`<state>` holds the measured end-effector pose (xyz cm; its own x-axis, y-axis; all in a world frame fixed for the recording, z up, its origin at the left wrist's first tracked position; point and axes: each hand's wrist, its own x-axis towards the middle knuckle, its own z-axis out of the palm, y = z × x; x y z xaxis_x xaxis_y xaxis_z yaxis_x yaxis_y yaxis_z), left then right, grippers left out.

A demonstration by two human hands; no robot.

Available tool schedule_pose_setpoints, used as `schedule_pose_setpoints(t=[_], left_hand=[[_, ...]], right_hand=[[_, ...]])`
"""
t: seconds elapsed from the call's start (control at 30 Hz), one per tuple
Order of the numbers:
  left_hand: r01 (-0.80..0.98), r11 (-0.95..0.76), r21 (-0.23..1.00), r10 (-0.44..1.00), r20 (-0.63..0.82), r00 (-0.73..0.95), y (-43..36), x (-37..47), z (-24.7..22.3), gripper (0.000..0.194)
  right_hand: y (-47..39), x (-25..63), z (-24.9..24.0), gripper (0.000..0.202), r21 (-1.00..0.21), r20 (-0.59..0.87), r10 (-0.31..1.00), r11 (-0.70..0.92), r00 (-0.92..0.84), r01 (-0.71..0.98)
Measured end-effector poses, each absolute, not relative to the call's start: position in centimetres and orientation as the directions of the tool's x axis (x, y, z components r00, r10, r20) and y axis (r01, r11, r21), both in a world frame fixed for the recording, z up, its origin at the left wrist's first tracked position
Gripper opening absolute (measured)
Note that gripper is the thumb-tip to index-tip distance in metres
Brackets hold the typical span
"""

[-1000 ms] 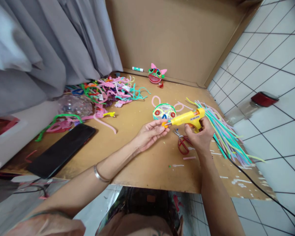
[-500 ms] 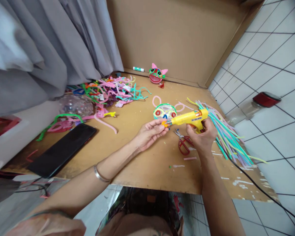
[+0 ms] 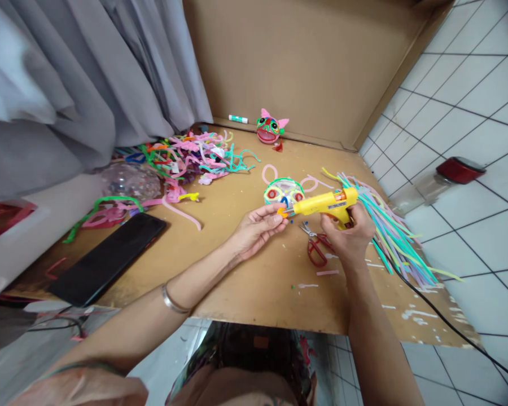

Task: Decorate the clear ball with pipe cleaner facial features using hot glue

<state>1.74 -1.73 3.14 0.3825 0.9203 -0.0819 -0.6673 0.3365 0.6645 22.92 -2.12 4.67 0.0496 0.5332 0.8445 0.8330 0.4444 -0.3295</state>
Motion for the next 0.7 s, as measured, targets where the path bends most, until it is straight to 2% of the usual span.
schedule_pose_setpoints(t=[0.7], left_hand=[[-0.661,0.326,0.676,0.929,-0.1,0.356,-1.7,1.72,3.15,0.028]], right_hand=[[-2.48,22.78,5.01,0.012,-0.296,0.848,0.528,0.407,0.042,0.864]])
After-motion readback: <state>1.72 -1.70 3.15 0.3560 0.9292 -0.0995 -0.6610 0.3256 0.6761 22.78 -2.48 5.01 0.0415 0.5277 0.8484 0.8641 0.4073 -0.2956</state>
